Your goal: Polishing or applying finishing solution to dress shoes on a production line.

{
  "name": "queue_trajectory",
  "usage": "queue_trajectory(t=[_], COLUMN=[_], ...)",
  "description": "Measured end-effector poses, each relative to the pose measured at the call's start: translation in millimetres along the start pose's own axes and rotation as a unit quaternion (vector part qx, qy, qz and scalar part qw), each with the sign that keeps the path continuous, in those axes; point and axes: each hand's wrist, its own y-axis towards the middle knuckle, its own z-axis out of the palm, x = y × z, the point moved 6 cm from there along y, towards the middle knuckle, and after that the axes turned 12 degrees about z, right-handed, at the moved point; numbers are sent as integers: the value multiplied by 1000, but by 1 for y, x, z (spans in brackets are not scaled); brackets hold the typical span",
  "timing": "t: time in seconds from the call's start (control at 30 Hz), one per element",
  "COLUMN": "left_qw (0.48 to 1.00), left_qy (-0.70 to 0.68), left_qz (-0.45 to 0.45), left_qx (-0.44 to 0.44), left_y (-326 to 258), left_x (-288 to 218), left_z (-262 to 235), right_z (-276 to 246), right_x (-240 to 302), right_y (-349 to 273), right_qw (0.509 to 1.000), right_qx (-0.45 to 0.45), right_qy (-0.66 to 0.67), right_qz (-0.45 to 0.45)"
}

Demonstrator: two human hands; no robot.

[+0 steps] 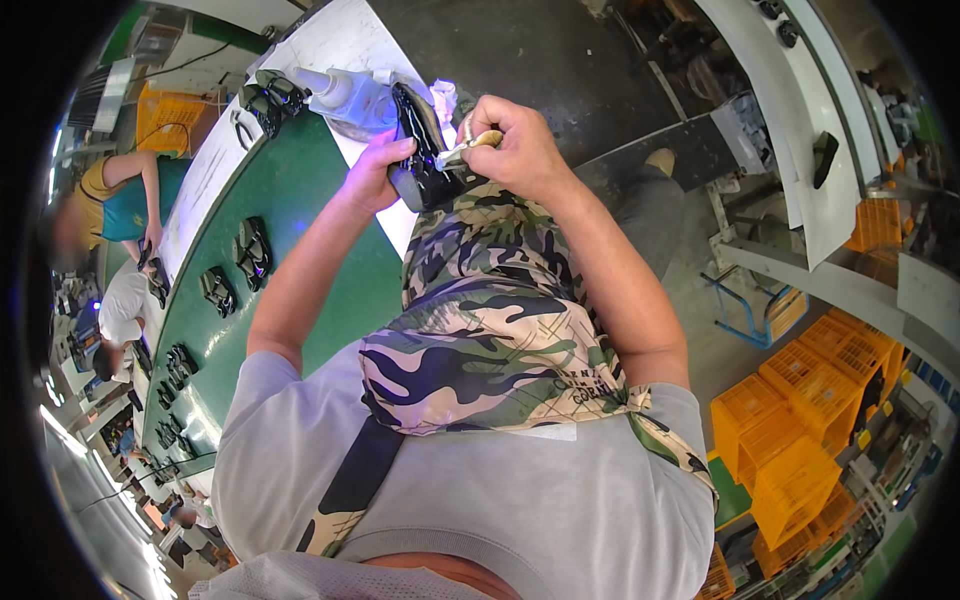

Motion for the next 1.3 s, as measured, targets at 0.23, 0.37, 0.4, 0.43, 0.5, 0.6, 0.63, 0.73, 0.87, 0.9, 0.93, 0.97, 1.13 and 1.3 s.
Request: queue_trajectory(t=[0.23, 0.37, 0.4, 0.43, 0.5, 0.6, 0.63, 0.73, 0.87, 0.9, 0.93, 0.97, 1.13, 1.3], left_qw=[981, 969, 969, 969, 964, 969, 971, 973, 957, 948, 941, 931, 910, 889], left_qy=[-180, -226, -225, -223, -234, -175, -173, -40, 103, 151, 193, 232, 291, 344], left_qz=[50, 92, 98, 97, 116, 161, 158, 219, 267, 274, 271, 272, 293, 298], left_qx=[-60, -38, -38, -36, -42, -60, -56, -66, -53, -50, -63, -71, -37, 44], left_y=[-3, 1, 3, 4, 7, 9, 10, 13, 30, 35, 39, 42, 57, 105], left_x=[7, 7, 7, 9, 11, 6, 5, -9, -22, -23, -22, -21, -27, -60], left_z=[-10, -5, -4, -2, 1, 5, 9, 19, 40, 32, 29, 32, 79, 160], right_z=[-17, -19, -18, -18, -19, -22, -25, -33, -53, -56, -59, -63, -78, -125], right_x=[-13, -28, -30, -33, -37, -42, -45, -48, -56, -58, -60, -60, -62, -75], right_y=[-5, -3, -2, -1, -1, -7, -11, -18, -21, -20, -20, -20, -19, -46], right_qw=[994, 958, 958, 952, 944, 930, 925, 910, 894, 890, 887, 883, 867, 804], right_qx=[-43, -101, -103, -115, -130, -154, -162, -192, -246, -259, -273, -290, -274, -302], right_qy=[99, 266, 267, 282, 299, 327, 335, 355, 363, 361, 361, 359, 411, 512], right_qz=[1, 33, 30, 39, 46, 65, 79, 93, 93, 98, 95, 87, 63, 1])
